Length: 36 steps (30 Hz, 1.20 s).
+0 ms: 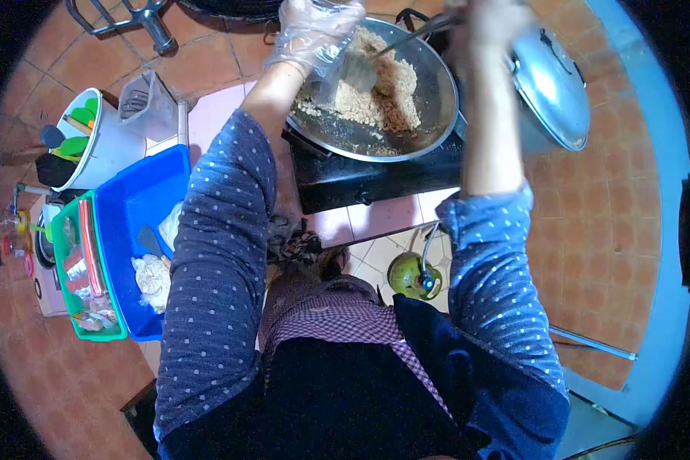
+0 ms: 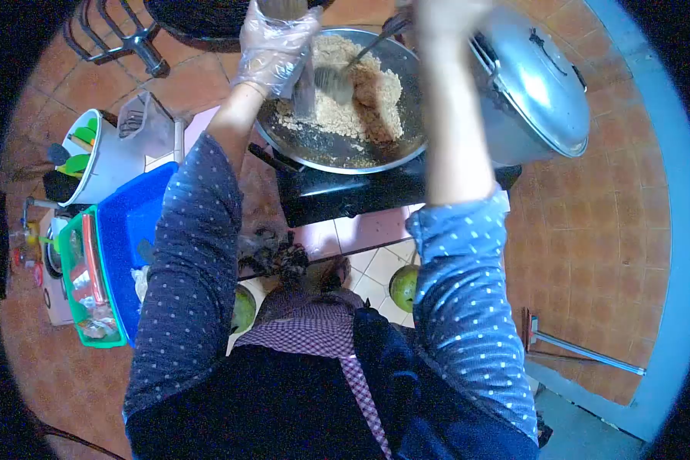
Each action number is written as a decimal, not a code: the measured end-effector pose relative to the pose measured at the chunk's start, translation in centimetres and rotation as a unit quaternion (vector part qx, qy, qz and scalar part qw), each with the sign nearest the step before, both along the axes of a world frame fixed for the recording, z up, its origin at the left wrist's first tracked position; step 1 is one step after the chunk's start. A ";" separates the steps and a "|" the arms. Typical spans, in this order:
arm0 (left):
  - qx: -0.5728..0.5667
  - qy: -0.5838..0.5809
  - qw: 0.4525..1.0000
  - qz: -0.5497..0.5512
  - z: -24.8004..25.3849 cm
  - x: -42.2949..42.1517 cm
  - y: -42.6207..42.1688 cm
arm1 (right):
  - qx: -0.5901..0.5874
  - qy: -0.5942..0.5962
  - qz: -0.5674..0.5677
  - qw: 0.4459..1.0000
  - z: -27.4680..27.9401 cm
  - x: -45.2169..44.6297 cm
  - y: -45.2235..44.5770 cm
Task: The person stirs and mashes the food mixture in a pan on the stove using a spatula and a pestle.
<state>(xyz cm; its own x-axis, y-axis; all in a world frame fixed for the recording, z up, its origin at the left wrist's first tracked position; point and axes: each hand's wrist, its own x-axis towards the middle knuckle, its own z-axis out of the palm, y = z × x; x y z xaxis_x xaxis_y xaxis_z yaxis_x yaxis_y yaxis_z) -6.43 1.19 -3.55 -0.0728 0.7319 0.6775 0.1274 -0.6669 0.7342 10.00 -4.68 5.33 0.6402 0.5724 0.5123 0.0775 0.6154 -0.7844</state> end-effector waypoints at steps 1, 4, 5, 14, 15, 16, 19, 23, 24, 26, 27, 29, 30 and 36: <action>-0.001 0.000 1.000 -0.002 -0.5 0.2 0.2 | -0.002 0.003 0.006 1.000 -0.7 0.0 0.2; -0.001 0.015 0.999 0.044 -0.5 0.0 0.6 | -0.016 0.116 0.191 0.975 0.0 1.3 -0.1; 0.007 0.011 0.999 0.044 0.1 0.2 0.6 | -0.022 0.217 0.347 0.912 1.3 1.4 0.1; 0.018 -0.039 0.999 -0.005 -0.3 -0.5 0.4 | -0.011 -0.050 0.028 0.998 -0.3 -1.2 0.7; 0.008 -0.036 0.999 -0.011 -1.3 -0.4 -0.2 | -0.025 -0.066 0.020 0.997 -0.5 -1.1 0.6; -0.005 -0.016 1.000 0.014 -0.8 -0.1 0.1 | -0.034 -0.093 -0.001 0.995 -0.1 -0.1 1.0; -0.066 0.010 0.997 0.049 0.3 -0.4 -0.7 | 0.025 -0.093 -0.006 0.995 4.4 -1.5 -3.1; -0.050 0.000 0.999 -0.006 -0.3 0.1 -0.2 | 0.028 -0.089 -0.069 0.993 -3.1 0.3 1.4; -0.021 0.005 0.999 0.039 -1.0 0.7 0.3 | 0.053 0.182 0.291 0.938 -4.2 1.9 1.5; -0.009 0.017 0.999 0.039 -1.1 0.2 0.5 | 0.012 0.061 0.162 0.985 -4.0 0.0 1.7; -0.013 0.018 0.999 0.036 -1.3 0.4 0.2 | -0.033 -0.069 0.022 0.997 -3.6 -0.4 1.4; 0.021 0.022 0.999 0.027 -1.5 0.7 0.6 | -0.034 -0.064 -0.010 0.997 -0.1 -2.2 -0.7; 0.030 0.025 0.999 0.002 -1.1 0.5 0.5 | -0.004 -0.054 0.010 0.998 1.7 -2.2 -1.6; 0.003 0.045 0.999 0.008 -1.1 0.6 -0.1 | 0.024 -0.111 0.000 0.994 -0.6 -1.5 -0.7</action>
